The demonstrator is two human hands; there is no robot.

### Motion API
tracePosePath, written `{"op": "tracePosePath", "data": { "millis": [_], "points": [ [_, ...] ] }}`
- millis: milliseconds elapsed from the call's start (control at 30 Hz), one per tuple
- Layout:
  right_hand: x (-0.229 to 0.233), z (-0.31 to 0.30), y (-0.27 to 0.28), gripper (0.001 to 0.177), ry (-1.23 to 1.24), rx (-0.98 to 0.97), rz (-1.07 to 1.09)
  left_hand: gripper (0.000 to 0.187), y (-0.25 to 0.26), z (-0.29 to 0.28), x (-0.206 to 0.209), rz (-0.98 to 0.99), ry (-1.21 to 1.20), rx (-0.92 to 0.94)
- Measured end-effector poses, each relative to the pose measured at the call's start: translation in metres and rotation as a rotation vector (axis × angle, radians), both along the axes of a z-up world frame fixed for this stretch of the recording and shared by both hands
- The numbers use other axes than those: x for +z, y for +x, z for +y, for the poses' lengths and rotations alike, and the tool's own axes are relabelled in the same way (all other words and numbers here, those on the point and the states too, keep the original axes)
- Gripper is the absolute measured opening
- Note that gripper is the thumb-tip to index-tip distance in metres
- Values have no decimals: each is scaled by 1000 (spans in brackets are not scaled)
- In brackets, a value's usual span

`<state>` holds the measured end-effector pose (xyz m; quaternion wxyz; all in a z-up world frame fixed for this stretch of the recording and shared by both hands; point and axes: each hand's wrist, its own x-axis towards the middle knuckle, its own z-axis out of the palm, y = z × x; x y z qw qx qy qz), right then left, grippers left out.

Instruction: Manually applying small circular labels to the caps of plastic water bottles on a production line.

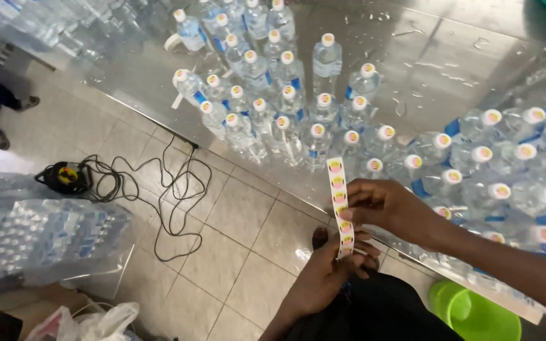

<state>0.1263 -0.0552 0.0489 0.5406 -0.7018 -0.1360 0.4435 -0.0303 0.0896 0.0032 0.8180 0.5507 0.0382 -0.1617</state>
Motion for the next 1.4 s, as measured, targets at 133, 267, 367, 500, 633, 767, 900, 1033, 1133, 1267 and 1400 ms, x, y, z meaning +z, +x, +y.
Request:
{"op": "tracePosePath", "data": {
  "millis": [133,267,367,500,633,767,900,1033,1133,1267,1400],
  "points": [
    [-3,-41,-56,32,-89,-186,56,65,-10,-9,20,72,241,145],
    [-15,-60,-105,34,-112,-320,138,45,-14,-27,32,-82,315,374],
    [-26,-65,-135,29,-59,-292,65,19,-23,-47,49,-111,384,413],
    [-7,-78,-160,23,177,-20,-83,14,-66,-34,84,-208,490,464],
    [4,-110,-165,31,405,113,-674,11,-100,-37,96,-226,405,532],
    [-16,-155,-166,39,149,-79,-904,15,-88,-63,77,150,502,193],
    [-8,-167,-143,31,79,-127,-657,20,-67,-95,61,118,399,86],
    [-13,-190,-133,23,-10,-124,-266,31,-54,-102,61,115,421,-33],
    [-10,-196,-131,32,-24,-139,-190,29,-48,-100,58,56,505,-91],
    [-12,-194,-125,28,-71,-25,-327,31,-43,-95,55,-15,523,-168],
    [-13,-186,-110,23,-89,-36,-130,27,-35,-80,45,-40,443,-217]
  ]
}}
